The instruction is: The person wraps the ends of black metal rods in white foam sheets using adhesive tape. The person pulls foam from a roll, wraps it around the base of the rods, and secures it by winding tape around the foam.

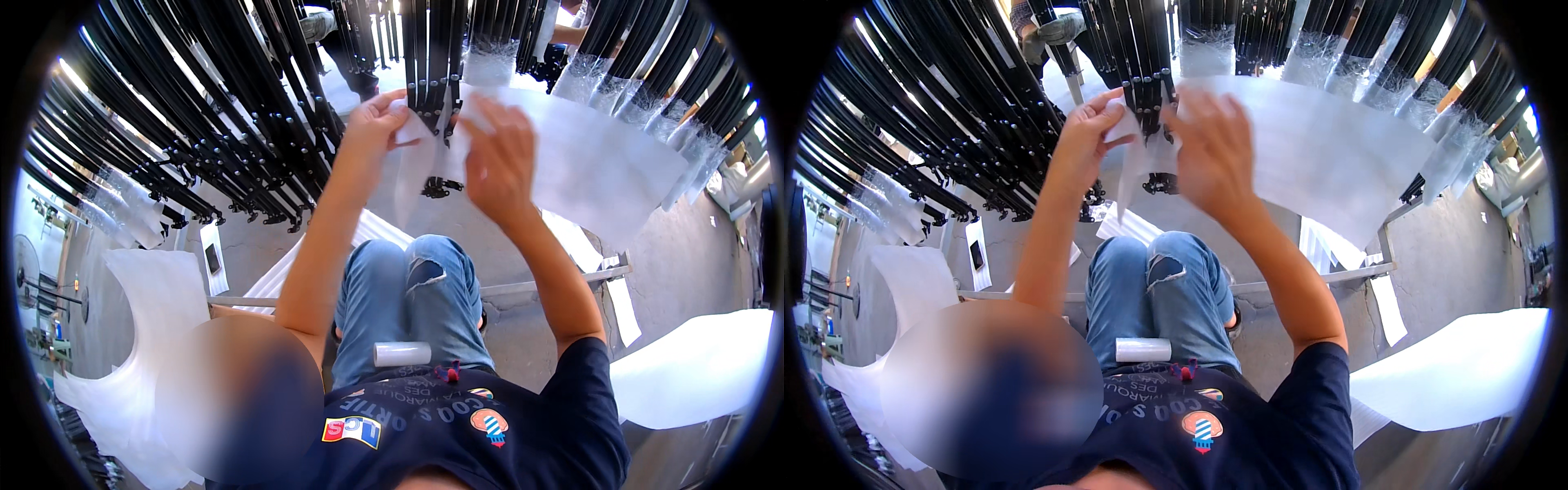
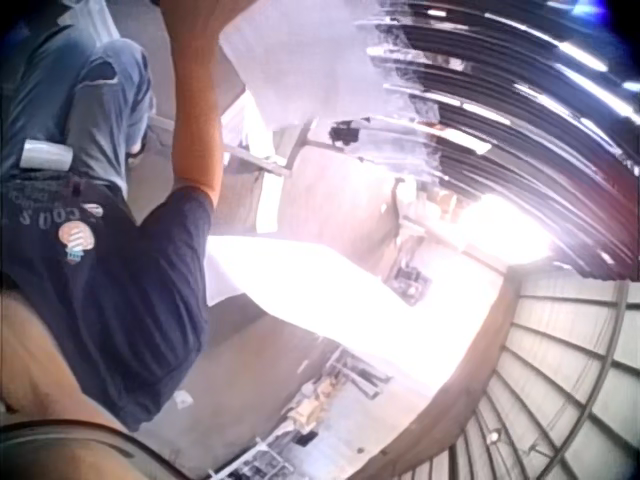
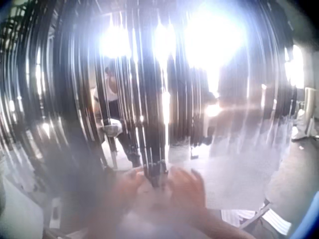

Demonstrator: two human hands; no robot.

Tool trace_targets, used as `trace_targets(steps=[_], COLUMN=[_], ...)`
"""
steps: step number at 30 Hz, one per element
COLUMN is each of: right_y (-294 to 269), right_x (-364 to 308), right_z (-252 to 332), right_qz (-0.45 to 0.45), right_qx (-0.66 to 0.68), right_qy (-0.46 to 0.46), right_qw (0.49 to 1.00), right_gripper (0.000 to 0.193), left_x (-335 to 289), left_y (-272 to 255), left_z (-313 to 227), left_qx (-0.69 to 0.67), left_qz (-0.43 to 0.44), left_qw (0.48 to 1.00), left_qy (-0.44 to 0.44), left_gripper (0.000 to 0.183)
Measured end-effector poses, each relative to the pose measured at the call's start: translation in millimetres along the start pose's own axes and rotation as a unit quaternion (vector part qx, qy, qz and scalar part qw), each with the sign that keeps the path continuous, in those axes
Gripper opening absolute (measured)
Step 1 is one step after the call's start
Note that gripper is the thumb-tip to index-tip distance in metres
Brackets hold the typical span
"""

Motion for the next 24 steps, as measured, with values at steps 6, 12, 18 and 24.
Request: trace_targets(steps=[6, 12, 18, 24], right_y=[-15, -7, 3, -11], right_x=[35, 33, 36, 42], right_z=[-36, -47, -44, -10], right_qz=[0.104, 0.175, 0.176, 0.059], right_qx=[-0.150, -0.008, 0.062, -0.060], right_qy=[0.028, 0.096, 0.083, 0.042], right_qw=[0.983, 0.980, 0.979, 0.996], right_gripper=[0.028, 0.013, 0.017, 0.029], left_x=[3, 11, 42, 55], left_y=[28, 22, -7, 0], left_z=[21, 15, 18, 30], left_qx=[-0.042, 0.377, 0.380, 0.101], left_qz=[0.017, -0.105, -0.096, 0.041], left_qw=[0.997, 0.913, 0.865, 0.991], left_qy=[0.064, 0.114, 0.313, 0.084], left_gripper=[0.048, 0.055, 0.036, 0.028])
Point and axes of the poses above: each hand's wrist, its own x-axis towards the middle knuckle, its own y-axis out of the palm, z = x × y, the point moved 4 cm from there along x, towards the middle knuckle, and after that the axes turned 7 degrees about z, right-handed, at the moved point
